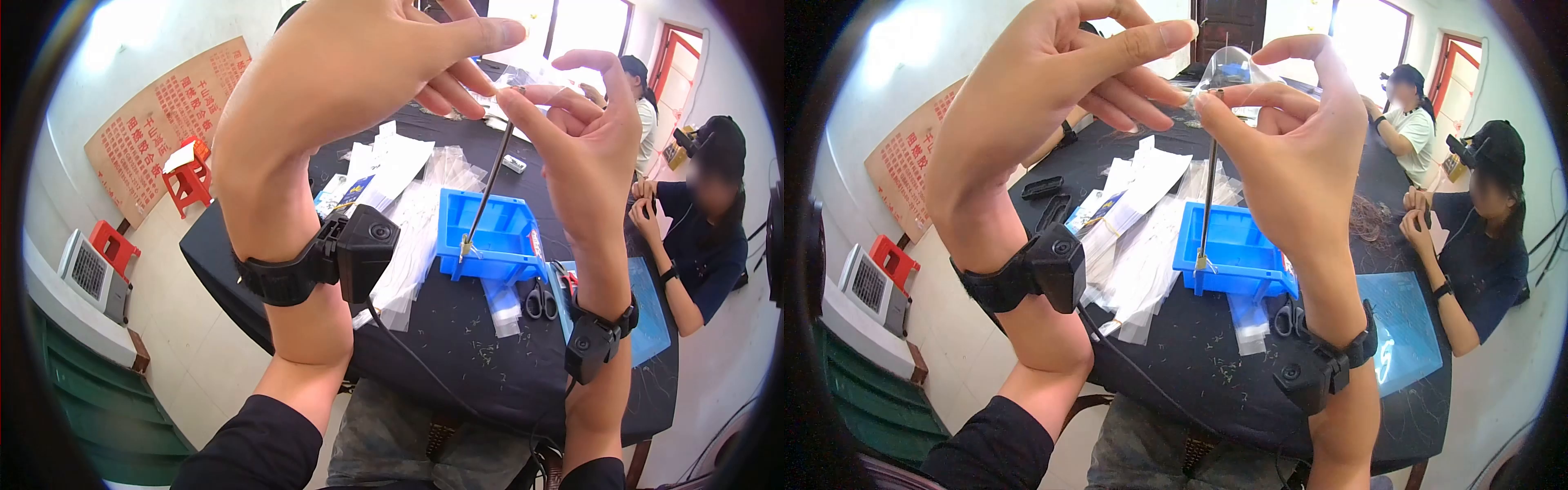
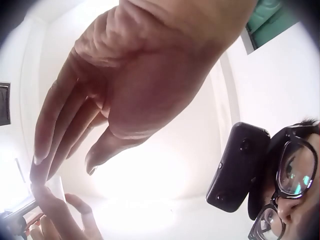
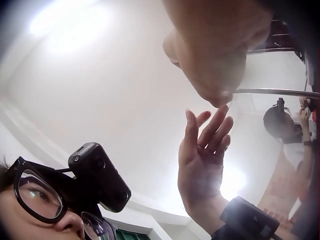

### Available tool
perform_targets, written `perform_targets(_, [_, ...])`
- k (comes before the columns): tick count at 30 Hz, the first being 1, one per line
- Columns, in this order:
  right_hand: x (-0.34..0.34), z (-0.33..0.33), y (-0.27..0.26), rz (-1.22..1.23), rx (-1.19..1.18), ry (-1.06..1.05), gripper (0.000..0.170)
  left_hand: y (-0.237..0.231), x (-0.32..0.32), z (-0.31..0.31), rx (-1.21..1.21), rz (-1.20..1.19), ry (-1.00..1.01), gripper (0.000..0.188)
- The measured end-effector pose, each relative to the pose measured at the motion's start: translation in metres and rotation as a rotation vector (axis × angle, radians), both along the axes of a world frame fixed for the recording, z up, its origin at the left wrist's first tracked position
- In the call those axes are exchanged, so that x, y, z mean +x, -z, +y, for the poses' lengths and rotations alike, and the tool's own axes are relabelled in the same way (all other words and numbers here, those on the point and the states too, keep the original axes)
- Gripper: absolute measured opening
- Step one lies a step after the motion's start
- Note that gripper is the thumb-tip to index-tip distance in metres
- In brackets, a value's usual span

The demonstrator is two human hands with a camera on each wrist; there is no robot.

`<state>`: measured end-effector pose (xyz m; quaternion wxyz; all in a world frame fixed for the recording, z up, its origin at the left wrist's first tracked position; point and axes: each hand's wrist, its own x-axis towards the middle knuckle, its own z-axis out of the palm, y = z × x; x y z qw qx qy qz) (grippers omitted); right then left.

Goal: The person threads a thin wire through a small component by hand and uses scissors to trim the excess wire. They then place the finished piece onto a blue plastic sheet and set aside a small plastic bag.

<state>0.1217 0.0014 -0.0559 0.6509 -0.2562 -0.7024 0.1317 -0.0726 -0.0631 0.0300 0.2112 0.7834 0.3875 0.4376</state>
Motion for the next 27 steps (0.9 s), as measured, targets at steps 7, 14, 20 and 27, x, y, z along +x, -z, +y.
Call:
perform_targets(7, [0.005,0.001,-0.003,-0.005,-0.084,-0.052,0.056,-0.001,-0.003,0.008,-0.028,0.081,-0.148,0.045])
perform_targets(14, [0.013,0.008,-0.003,-0.084,-0.118,-0.144,0.070,0.007,-0.012,0.017,0.116,-0.092,-0.010,0.045])
perform_targets(20, [0.017,0.018,0.004,-0.119,-0.149,-0.233,0.076,0.008,-0.014,0.012,0.109,-0.173,-0.013,0.042])
perform_targets(27, [0.028,0.035,0.017,-0.294,-0.246,-0.370,0.092,0.008,-0.012,0.004,0.138,-0.089,-0.372,0.049])
